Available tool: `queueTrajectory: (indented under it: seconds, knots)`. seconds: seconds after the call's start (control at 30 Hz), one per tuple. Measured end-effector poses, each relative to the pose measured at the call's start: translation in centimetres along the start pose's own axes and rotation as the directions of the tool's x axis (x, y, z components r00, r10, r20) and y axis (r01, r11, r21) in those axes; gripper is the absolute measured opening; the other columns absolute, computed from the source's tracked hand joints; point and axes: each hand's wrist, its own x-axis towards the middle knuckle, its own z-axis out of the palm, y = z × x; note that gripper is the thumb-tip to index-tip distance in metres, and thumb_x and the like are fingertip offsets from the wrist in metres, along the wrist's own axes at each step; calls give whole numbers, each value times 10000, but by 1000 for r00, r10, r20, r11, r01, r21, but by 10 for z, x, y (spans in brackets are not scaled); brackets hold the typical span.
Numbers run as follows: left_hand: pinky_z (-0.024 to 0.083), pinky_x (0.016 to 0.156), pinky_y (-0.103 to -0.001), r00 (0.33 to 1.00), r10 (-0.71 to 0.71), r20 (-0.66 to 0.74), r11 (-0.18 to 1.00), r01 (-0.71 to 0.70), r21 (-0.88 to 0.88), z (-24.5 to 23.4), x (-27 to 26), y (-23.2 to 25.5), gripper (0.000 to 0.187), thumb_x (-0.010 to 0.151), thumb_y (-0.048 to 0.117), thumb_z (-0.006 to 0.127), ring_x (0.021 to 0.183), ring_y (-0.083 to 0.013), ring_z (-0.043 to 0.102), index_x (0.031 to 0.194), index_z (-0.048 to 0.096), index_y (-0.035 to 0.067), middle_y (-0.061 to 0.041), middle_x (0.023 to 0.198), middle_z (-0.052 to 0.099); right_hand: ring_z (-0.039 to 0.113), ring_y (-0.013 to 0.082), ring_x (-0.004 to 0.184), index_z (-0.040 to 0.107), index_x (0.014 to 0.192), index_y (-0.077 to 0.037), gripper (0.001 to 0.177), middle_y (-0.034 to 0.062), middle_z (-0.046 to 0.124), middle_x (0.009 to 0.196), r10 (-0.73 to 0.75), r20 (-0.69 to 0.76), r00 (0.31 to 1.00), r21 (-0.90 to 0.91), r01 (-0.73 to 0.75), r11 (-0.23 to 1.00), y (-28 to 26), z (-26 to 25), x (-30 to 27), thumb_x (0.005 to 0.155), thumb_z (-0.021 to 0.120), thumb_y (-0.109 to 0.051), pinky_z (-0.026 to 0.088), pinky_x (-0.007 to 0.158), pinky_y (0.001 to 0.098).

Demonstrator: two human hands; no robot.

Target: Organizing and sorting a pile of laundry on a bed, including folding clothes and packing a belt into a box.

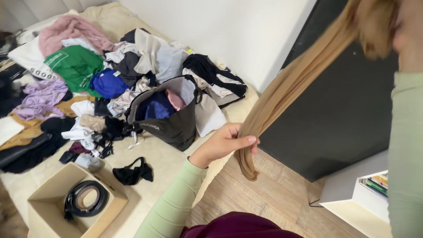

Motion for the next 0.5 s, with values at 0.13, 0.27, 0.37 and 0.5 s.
queueTrajectory:
  seconds: [0.13, 0.27, 0.37, 0.5]
  knots:
    - [545, 795, -220, 983, 180, -34, 979, -175, 100, 36, 13, 54, 155, 1023, 228, 710, 871, -23, 604, 1060, 741, 81, 33, 920, 714, 736, 482, 1001, 808, 1222, -139, 390, 257, 777, 1059, -13, 334, 942, -506, 191, 841, -69, 51, -163, 1007, 653, -425, 602, 733, 612]
    - [482, 696, -166, 977, 215, 5, 973, -215, 90, 38, 42, 36, 157, 1020, 240, 681, 773, 2, 550, 924, 694, 117, 88, 787, 592, 646, 298, 1170, 686, 1284, -39, 497, 194, 728, 1198, -257, 550, 794, 503, -69, 861, -146, 116, -320, 990, 533, -409, 476, 1018, 481]
    - [424, 638, -180, 986, 168, -13, 968, -162, 192, 21, 50, 11, 200, 1022, 235, 657, 706, -9, 499, 878, 670, 96, 91, 719, 529, 683, 357, 1080, 585, 1313, 3, 608, 184, 717, 1029, -531, 562, 635, 798, -246, 550, -145, 168, -412, 955, 613, -487, 422, 1063, 535]
    - [474, 776, -202, 942, 248, -227, 957, -201, 210, 3, 41, 21, 133, 1027, 238, 670, 878, -27, 560, 1019, 687, 106, 94, 912, 621, 726, 406, 810, 500, 1189, 59, 549, 144, 656, 681, -815, 384, 433, 765, -644, 19, -122, 195, -430, 925, 724, -366, 423, 1071, 591]
